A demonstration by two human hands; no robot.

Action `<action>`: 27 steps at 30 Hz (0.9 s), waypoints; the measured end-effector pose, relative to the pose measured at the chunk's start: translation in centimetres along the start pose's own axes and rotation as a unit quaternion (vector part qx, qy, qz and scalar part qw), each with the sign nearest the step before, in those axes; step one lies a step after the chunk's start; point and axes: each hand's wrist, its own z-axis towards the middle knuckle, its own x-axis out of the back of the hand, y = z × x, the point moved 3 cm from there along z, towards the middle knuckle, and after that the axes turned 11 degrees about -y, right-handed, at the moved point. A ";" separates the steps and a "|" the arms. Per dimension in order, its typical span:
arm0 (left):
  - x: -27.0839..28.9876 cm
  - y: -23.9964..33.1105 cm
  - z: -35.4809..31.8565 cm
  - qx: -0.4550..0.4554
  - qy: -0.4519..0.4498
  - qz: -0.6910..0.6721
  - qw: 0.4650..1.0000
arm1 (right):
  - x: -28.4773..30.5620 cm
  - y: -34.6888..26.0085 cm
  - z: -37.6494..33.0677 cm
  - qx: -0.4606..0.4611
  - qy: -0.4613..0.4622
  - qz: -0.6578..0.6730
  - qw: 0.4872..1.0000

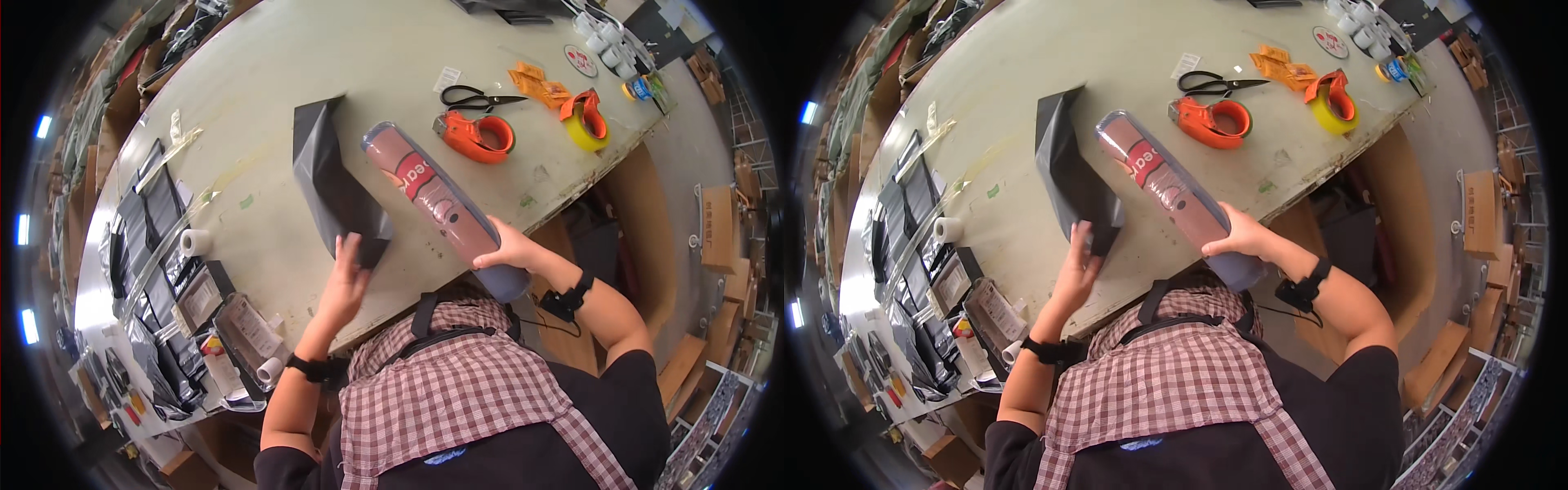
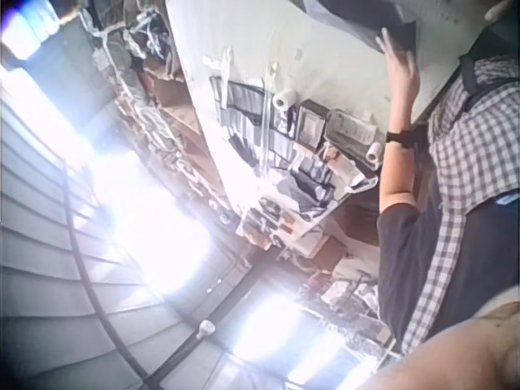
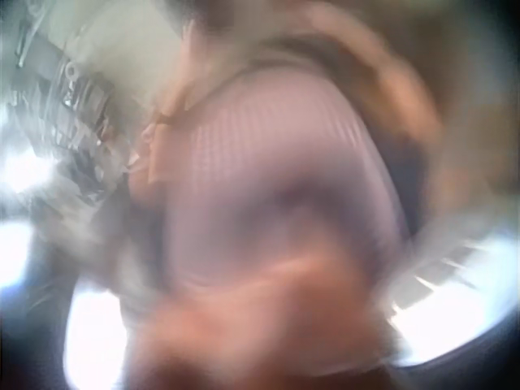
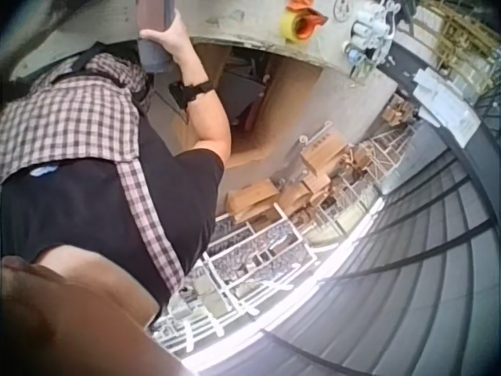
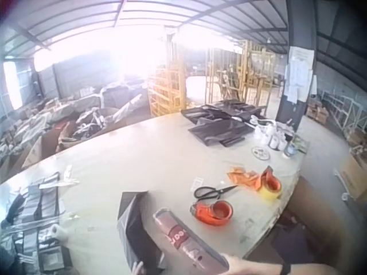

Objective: The person rolls two textured foam mats, wraps them in clear plastic, inserts them into black shipping bags, and applies shipping labels before placing them in a large box.

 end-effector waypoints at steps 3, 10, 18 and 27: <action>0.1 -1.7 0.4 0.053 0.028 -0.194 0.979 | -0.4 -2.3 -2.3 0.025 -0.061 0.120 0.991; 0.8 -1.9 5.3 0.029 0.123 0.445 0.887 | -0.9 -1.0 -9.8 0.036 -0.102 0.041 0.993; 3.7 -1.9 8.6 0.005 0.015 0.357 0.934 | -3.6 -0.2 -9.6 -0.038 -0.162 0.007 0.986; 6.0 -3.1 8.3 -0.073 0.196 0.028 0.978 | -6.1 -0.1 -6.1 -0.064 -0.182 0.131 0.972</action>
